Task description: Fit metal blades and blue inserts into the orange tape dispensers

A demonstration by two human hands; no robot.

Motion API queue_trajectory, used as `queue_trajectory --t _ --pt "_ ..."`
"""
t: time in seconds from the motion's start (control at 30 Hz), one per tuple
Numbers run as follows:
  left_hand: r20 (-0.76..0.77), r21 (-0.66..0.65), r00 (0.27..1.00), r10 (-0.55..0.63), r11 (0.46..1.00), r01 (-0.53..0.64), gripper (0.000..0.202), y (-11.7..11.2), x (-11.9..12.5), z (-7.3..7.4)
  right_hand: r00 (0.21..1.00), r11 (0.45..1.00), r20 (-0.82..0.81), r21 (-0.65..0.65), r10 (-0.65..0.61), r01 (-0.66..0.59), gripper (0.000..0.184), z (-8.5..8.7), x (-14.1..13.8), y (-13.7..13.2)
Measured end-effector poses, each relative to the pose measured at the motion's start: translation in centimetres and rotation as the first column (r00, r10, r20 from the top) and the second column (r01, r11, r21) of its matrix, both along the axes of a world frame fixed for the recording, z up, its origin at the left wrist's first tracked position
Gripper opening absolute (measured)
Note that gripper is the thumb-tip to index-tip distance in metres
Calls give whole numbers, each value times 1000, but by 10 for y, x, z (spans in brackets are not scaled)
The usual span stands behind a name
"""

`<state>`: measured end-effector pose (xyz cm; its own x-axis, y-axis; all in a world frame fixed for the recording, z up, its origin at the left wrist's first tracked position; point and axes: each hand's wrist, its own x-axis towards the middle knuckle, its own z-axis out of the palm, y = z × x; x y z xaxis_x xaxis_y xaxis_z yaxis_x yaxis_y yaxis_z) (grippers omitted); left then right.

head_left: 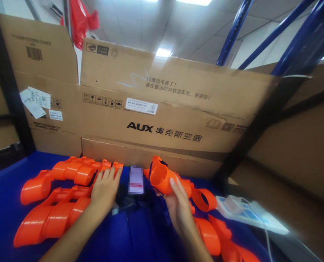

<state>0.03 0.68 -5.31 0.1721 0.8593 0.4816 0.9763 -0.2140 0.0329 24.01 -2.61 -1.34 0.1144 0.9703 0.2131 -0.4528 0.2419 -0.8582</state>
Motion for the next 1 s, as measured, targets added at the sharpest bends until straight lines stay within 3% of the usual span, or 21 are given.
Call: queue_trajectory --t 0.2,0.4,0.63,1.0 --pt "-71 3 997 39 999 -39 67 6 0 2 982 984 69 -51 174 -171 32 4 -15 0" --pt "-82 25 996 29 999 -27 56 8 -2 3 926 940 176 -139 334 -313 41 16 -34 24" --pt "-85 44 996 -10 999 14 63 14 -6 -4 893 922 250 -210 373 -326 39 17 -53 62" --pt "-74 65 996 -55 996 60 65 0 -11 7 839 888 334 -323 429 -326 33 -6 -72 93"
